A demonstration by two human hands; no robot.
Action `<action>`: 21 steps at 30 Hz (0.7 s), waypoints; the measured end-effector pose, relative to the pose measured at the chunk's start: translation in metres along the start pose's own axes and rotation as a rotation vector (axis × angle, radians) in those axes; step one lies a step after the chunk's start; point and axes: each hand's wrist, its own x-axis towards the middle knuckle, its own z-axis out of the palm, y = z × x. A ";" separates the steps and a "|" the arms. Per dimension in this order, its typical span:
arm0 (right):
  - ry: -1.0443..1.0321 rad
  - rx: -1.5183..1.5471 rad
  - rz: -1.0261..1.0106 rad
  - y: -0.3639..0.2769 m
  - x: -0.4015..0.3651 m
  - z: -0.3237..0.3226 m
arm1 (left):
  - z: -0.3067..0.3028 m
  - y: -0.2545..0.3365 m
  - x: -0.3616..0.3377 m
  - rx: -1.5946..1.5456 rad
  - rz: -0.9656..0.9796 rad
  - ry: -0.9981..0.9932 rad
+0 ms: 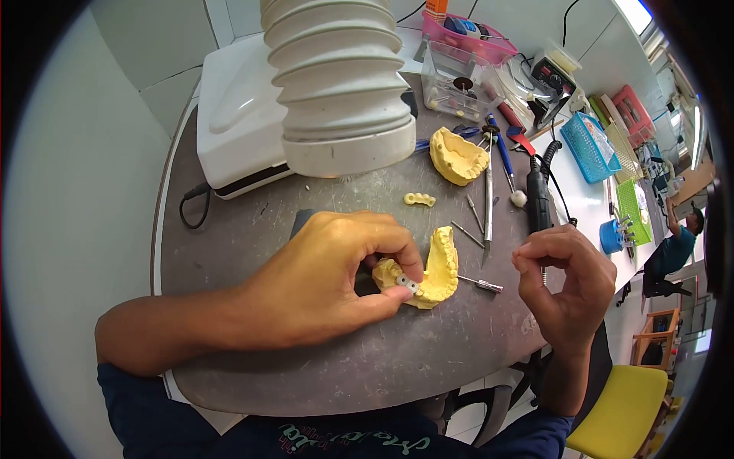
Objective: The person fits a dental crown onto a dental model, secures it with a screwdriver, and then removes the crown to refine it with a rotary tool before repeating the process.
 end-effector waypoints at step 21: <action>-0.177 0.037 -0.200 -0.035 0.011 0.047 | 0.011 -0.013 0.000 0.085 0.208 0.105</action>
